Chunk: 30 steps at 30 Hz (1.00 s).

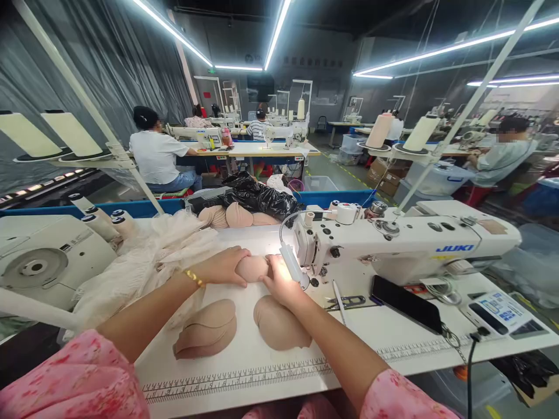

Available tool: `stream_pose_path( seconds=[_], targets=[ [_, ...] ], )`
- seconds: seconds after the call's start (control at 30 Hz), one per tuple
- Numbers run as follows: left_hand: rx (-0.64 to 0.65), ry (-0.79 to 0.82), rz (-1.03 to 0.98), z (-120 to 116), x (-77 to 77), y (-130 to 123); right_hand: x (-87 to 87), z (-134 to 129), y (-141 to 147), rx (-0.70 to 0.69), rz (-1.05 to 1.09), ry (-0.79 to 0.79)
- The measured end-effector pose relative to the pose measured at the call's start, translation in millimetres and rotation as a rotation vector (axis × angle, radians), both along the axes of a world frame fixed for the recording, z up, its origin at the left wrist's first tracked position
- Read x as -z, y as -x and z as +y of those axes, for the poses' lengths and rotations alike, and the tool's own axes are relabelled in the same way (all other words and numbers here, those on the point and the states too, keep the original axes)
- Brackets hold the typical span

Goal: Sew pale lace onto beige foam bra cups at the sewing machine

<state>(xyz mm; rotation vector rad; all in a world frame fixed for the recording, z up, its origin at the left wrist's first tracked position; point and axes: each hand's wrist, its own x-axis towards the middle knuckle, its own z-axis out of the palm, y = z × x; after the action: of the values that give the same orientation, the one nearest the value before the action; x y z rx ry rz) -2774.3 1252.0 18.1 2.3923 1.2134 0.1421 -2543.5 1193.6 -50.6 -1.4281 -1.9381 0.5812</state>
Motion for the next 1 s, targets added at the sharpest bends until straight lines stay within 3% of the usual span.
stream_pose_path(
  seconds=[0.13, 0.3, 0.7, 1.0],
  targets=[
    [-0.072, 0.096, -0.042, -28.8, 7.1, 24.9, 4.2, -9.8, -12.4, -0.037, 0.034, -0.002],
    [-0.149, 0.173, -0.086, -39.4, 8.7, 47.0, 2.3, -15.9, -15.7, -0.046, 0.091, 0.002],
    [-0.180, 0.200, -0.217, -40.9, 12.5, 45.0, -2.3, -25.8, -14.1, -0.067, 0.241, 0.126],
    [-0.140, 0.152, -0.142, -39.2, 9.1, 45.1, -1.2, -25.4, -14.0, -0.101, 0.287, 0.229]
  ],
)
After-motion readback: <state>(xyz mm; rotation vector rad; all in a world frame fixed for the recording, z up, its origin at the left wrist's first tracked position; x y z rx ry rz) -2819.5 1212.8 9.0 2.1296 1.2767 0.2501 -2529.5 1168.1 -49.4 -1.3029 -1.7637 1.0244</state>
